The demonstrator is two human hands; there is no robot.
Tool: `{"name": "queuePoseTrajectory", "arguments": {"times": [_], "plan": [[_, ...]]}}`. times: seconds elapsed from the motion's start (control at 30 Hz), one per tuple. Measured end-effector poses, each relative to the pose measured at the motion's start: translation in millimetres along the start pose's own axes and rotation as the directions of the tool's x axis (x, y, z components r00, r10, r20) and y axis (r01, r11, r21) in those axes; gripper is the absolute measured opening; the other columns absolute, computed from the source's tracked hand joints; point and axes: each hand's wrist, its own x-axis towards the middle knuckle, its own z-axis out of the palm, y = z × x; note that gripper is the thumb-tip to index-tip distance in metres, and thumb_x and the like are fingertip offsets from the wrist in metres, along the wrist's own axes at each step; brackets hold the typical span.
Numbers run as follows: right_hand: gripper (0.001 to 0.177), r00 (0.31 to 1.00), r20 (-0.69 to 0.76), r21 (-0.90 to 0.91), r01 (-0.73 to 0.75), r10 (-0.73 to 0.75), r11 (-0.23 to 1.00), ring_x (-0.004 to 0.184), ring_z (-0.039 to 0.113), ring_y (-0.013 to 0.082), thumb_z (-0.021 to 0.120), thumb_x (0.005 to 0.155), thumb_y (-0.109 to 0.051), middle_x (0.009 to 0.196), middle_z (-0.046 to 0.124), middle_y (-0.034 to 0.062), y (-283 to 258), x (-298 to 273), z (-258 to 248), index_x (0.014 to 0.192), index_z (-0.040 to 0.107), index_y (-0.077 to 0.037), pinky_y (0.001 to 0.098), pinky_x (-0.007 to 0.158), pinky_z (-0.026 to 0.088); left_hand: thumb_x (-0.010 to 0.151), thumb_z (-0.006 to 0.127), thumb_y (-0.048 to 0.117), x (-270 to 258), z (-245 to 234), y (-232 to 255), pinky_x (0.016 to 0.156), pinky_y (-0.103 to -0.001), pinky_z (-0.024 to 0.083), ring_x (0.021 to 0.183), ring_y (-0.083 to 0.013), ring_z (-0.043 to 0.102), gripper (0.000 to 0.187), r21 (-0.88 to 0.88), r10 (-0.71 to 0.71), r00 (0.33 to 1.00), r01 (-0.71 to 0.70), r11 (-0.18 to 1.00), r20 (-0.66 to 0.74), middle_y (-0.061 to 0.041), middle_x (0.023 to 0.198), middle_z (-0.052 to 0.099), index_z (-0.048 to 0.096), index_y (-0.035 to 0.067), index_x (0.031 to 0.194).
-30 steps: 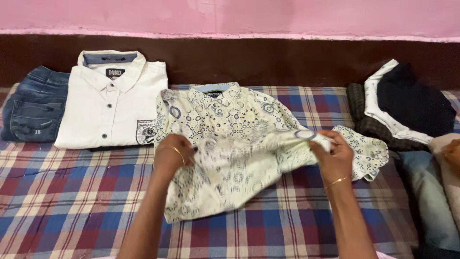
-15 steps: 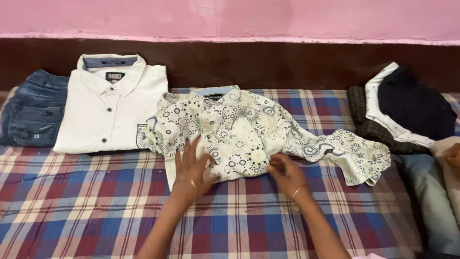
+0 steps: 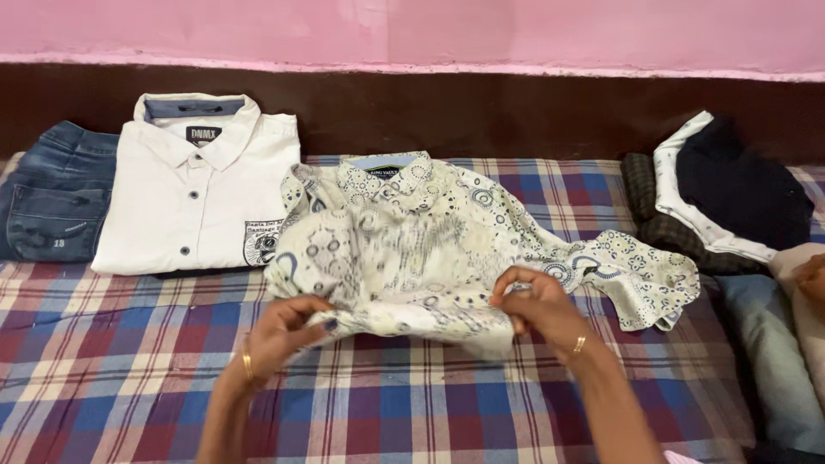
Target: The person spreads out a shirt on a bed and fastens its buttons by hand.
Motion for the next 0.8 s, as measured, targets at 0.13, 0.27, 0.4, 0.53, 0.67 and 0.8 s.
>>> {"name": "queuePoseTrajectory", "arguments": {"times": [0.13, 0.27, 0.4, 0.53, 0.67, 0.8], "plan": [[0.018, 0.998, -0.001, 0.405, 0.054, -0.059, 0.913, 0.062, 0.068, 0.0128, 0.073, 0.084, -0.013, 0.074, 0.077, 0.0057, -31.5, -20.0, -1.0, 0.102, 0.069, -0.012, 0.0232, 0.061, 0.054, 0.093, 0.072, 0.005, 3.5, -14.4, -10.4, 0.076, -0.034, 0.051, 0.083, -0.0281, 0.063, 0.022, -0.328, -0.204, 0.966, 0.143, 0.934, -0.159, -0.027, 0.111, 0.072, 0.076, 0.004, 0.114], [0.019, 0.996, -0.031, -0.236, 0.07, -0.079, 0.969, 0.061, 0.07, 0.0153, 0.077, 0.082, -0.017, 0.073, 0.077, 0.0035, -0.1, 0.0, 13.0, 0.1, 0.073, -0.009, 0.0284, 0.054, 0.056, 0.084, 0.066, -0.001, 3.8, 18.3, -1.3, 0.091, -0.034, 0.052, 0.106, -0.0296, 0.068, 0.033, 0.229, 0.262, 0.844, -0.17, 0.958, -0.469, -0.014, 0.117, 0.071, 0.065, 0.005, 0.117], [0.03, 0.999, -0.017, -0.422, 0.019, -0.029, 0.906, 0.061, 0.074, 0.0143, 0.08, 0.087, -0.027, 0.071, 0.077, 0.0077, 37.9, 21.7, 16.6, 0.088, 0.075, 0.002, 0.0261, 0.056, 0.056, 0.089, 0.065, 0.009, -0.6, 33.2, 15.1, 0.103, -0.044, 0.042, 0.11, -0.0308, 0.064, 0.026, 0.558, 0.241, 0.922, -0.032, 0.83, -0.305, -0.009, 0.114, 0.071, 0.069, 0.011, 0.115], [0.031, 0.993, 0.041, -0.267, -0.096, 0.111, 0.959, 0.056, 0.069, 0.0128, 0.08, 0.086, -0.03, 0.072, 0.076, 0.0083, 54.0, 31.6, 47.5, 0.094, 0.074, -0.001, 0.0278, 0.051, 0.054, 0.094, 0.065, 0.021, -2.0, 37.2, 13.3, 0.11, -0.045, 0.034, 0.12, -0.0283, 0.059, 0.026, 0.56, 0.281, 0.921, -0.088, 0.824, -0.269, -0.008, 0.127, 0.068, 0.07, 0.012, 0.118], [0.023, 0.998, 0.017, -0.019, 0.054, -0.054, 0.998, 0.066, 0.071, 0.0168, 0.079, 0.083, -0.018, 0.083, 0.074, 0.0137, 66.3, 36.0, 62.4, 0.094, 0.073, 0.002, 0.0313, 0.056, 0.057, 0.075, 0.081, 0.04, -2.6, 41.0, 8.6, 0.108, -0.053, 0.029, 0.121, -0.0293, 0.056, 0.051, 0.682, 0.338, 0.914, -0.1, 0.724, -0.225, -0.009, 0.126, 0.065, 0.069, 0.007, 0.112], [0.01, 0.984, -0.104, 0.219, -0.119, 0.144, 0.968, 0.088, 0.071, 0.0174, 0.064, 0.088, -0.016, 0.096, 0.076, 0.008, 49.1, 42.1, 21.5, 0.093, 0.069, -0.009, 0.0302, 0.078, 0.059, 0.077, 0.08, 0.03, 4.0, 33.5, 2.6, 0.11, -0.049, 0.032, 0.121, -0.0255, 0.057, 0.045, 0.633, 0.278, 0.914, -0.03, 0.774, -0.296, -0.004, 0.127, 0.066, 0.071, 0.01, 0.116]]}}
